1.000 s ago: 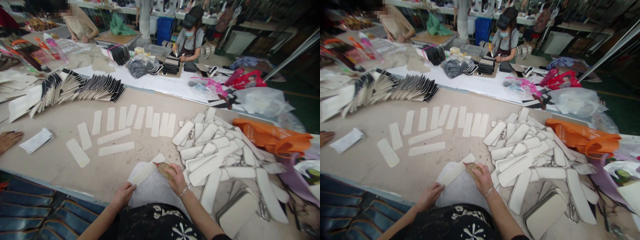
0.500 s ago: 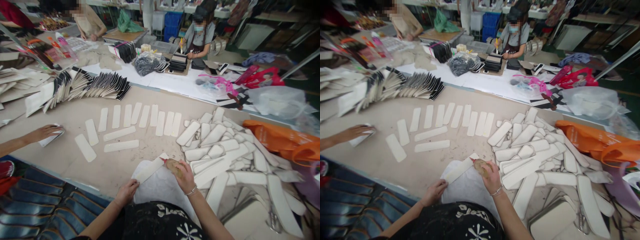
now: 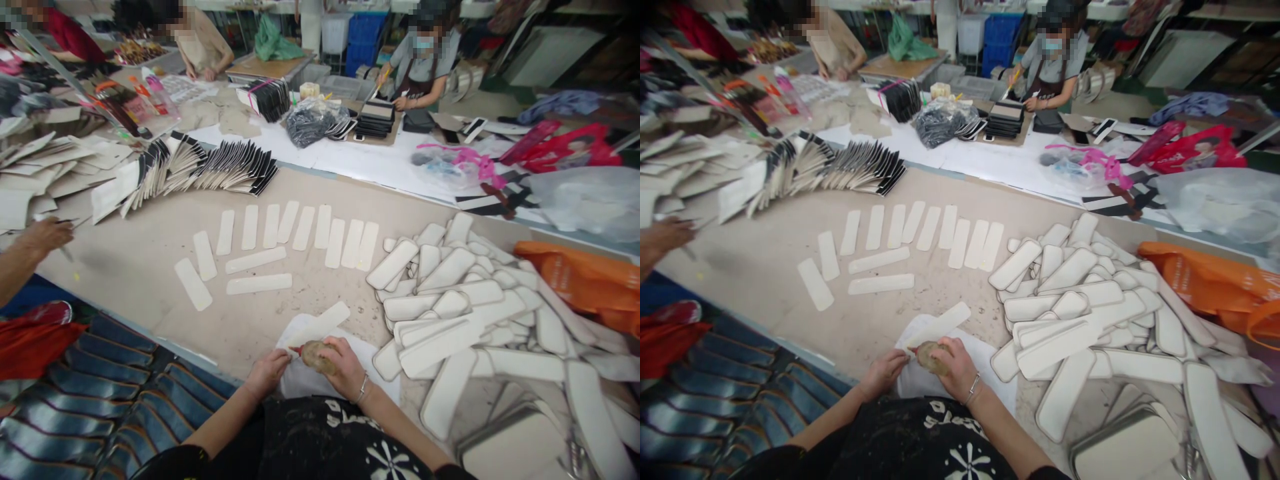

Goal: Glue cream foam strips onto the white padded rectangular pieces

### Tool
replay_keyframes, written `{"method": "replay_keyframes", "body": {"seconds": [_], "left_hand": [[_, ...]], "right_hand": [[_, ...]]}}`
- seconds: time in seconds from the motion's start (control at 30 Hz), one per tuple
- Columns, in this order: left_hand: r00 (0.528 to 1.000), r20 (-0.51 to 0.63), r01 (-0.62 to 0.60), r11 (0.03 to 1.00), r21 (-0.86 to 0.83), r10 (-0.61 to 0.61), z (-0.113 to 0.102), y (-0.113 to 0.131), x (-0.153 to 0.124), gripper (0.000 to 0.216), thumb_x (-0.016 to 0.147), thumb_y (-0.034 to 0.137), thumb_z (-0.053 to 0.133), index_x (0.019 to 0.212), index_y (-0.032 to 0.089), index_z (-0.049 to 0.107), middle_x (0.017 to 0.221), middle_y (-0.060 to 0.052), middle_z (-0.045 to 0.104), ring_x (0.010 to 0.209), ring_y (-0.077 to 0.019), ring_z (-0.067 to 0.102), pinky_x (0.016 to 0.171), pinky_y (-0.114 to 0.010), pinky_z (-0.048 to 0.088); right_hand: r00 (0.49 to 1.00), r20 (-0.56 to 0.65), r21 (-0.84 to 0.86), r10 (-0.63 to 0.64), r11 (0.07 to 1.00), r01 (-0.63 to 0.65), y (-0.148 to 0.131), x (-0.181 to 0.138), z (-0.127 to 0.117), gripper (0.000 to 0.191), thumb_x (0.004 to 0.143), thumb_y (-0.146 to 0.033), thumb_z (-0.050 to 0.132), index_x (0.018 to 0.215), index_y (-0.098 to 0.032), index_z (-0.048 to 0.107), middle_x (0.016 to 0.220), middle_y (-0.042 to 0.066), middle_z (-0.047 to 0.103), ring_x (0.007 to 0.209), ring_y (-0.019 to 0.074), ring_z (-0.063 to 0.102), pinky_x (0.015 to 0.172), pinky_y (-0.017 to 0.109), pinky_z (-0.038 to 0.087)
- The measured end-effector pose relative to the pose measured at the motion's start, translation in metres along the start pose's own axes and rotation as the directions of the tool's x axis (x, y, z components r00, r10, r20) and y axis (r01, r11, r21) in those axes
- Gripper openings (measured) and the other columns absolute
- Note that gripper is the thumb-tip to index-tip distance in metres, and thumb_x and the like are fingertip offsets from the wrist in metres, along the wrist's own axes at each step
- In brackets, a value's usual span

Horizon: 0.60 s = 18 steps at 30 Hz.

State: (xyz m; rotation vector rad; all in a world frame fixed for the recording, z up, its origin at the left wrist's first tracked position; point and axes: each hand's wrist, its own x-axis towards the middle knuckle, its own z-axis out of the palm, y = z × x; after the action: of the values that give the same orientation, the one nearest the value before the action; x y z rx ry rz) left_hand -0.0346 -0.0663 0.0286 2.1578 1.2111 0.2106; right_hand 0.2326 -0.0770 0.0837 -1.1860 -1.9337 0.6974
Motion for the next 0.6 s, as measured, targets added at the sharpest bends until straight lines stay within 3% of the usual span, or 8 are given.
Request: {"method": "replay_keyframes", "body": {"seconds": [0.3, 0.6], "left_hand": [[0.995, -0.082, -0.052, 0.997, 0.061, 0.057, 0.003, 0.001, 0.003, 0.032, 0.092, 0.027, 0.037, 0.097, 0.019, 0.067, 0.096, -0.007, 0.065, 0.083, -0.0158, 0.063, 0.078, -0.029, 0.054], [1.0, 0.025, 0.009, 0.998, 0.065, -0.011, -0.004, 0.006, 0.009, 0.029, 0.092, 0.027, 0.038, 0.096, 0.019, 0.066, 0.099, -0.005, 0.063, 0.088, -0.0163, 0.061, 0.085, -0.028, 0.05]], "right_hand": [[0.998, 0.058, -0.026, 0.022, 0.999, -0.02, -0.008, -0.018, -0.019, 0.035, 0.075, -0.008, 0.057, 0.106, -0.024, 0.056, 0.112, 0.008, 0.05, 0.098, 0.0204, 0.049, 0.084, 0.037, 0.047], [0.989, -0.144, -0.194, 0.032, 0.979, -0.06, 0.023, -0.026, -0.059, 0.037, 0.077, -0.007, 0.052, 0.109, -0.024, 0.056, 0.115, 0.009, 0.047, 0.103, 0.0221, 0.049, 0.086, 0.043, 0.046]]}}
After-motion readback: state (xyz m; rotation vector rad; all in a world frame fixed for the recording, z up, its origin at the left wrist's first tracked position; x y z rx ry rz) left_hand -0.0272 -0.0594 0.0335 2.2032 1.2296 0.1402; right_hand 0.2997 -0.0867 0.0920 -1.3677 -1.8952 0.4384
